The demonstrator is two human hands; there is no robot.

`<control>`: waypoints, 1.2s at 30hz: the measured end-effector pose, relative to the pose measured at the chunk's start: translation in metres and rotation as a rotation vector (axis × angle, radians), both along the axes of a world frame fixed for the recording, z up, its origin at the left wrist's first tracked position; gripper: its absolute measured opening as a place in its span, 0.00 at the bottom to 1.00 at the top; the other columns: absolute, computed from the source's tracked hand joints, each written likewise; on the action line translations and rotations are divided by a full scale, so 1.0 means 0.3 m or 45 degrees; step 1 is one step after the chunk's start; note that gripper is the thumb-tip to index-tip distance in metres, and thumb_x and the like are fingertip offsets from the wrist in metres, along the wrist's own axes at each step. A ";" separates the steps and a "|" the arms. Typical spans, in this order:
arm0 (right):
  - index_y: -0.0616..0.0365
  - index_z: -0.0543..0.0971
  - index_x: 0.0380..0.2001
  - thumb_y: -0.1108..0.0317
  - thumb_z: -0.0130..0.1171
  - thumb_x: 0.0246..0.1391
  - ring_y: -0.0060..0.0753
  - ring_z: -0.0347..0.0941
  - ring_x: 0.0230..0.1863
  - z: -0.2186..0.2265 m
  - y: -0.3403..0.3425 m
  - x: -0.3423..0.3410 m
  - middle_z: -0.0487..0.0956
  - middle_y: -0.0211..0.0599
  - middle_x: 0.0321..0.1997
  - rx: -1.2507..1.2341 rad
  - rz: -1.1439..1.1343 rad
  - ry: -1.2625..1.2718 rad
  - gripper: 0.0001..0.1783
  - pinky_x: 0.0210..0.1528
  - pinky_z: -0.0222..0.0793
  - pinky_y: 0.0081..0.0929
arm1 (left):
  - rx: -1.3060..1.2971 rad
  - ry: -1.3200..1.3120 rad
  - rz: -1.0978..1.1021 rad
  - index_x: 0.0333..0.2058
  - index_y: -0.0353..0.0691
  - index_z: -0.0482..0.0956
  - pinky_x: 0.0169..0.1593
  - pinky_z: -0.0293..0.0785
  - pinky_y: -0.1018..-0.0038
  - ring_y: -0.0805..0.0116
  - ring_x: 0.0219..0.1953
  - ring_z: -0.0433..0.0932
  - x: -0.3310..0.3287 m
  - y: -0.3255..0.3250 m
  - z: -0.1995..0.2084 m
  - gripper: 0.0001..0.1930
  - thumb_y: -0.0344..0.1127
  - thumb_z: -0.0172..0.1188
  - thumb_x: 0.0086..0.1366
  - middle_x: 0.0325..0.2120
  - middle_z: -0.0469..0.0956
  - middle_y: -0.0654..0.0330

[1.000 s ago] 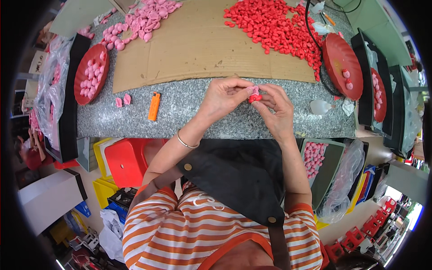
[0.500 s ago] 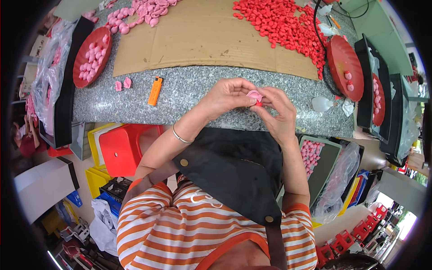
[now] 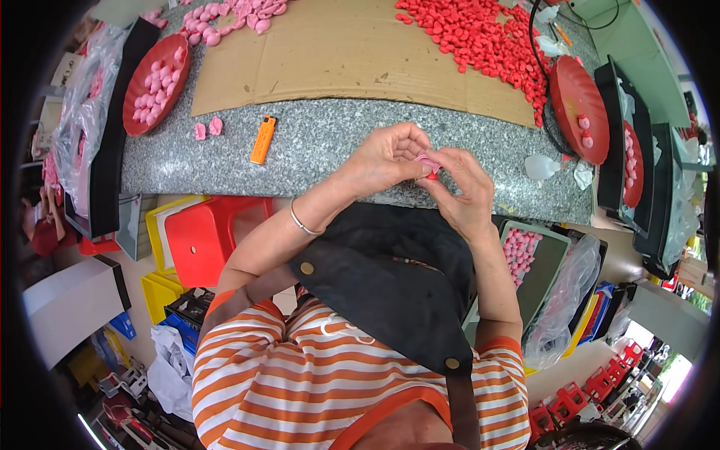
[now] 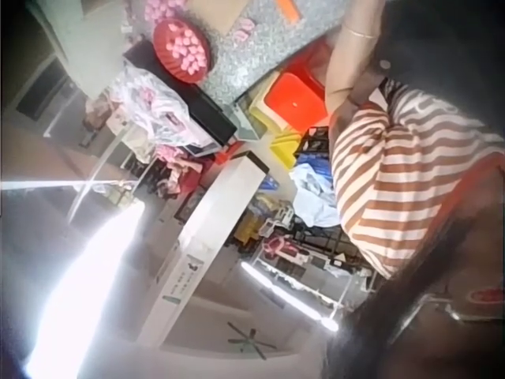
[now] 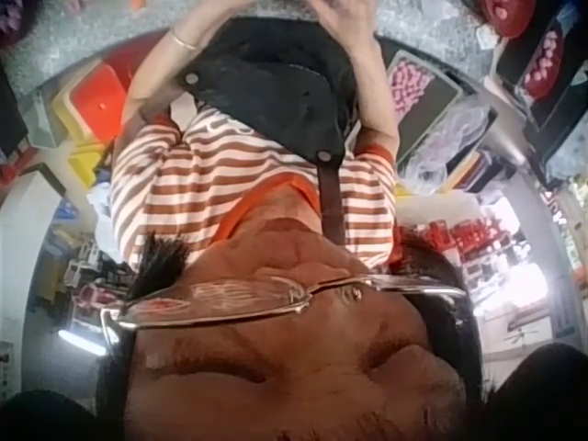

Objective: Assembling small pink plastic toy flowers by applying glue to parts.

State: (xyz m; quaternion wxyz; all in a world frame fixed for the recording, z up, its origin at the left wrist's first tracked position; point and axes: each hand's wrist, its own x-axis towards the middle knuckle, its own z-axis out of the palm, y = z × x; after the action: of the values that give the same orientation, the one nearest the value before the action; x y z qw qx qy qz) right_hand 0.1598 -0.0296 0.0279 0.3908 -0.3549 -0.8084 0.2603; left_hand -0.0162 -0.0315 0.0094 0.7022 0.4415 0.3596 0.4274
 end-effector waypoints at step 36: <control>0.58 0.78 0.39 0.75 0.69 0.34 0.35 0.74 0.39 -0.034 0.001 0.004 0.76 0.41 0.38 -0.080 -0.033 0.131 0.22 0.41 0.70 0.26 | 0.090 0.017 0.230 0.33 0.32 0.75 0.40 0.73 0.80 0.77 0.34 0.76 0.018 -0.036 0.011 0.03 0.23 0.56 0.59 0.31 0.77 0.59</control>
State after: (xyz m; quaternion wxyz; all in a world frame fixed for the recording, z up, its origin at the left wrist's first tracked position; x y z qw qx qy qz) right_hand 0.1609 -0.0292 0.0178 0.4240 -0.3634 -0.7740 0.2985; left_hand -0.0108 -0.0423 0.0126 0.6424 0.4347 0.3872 0.4984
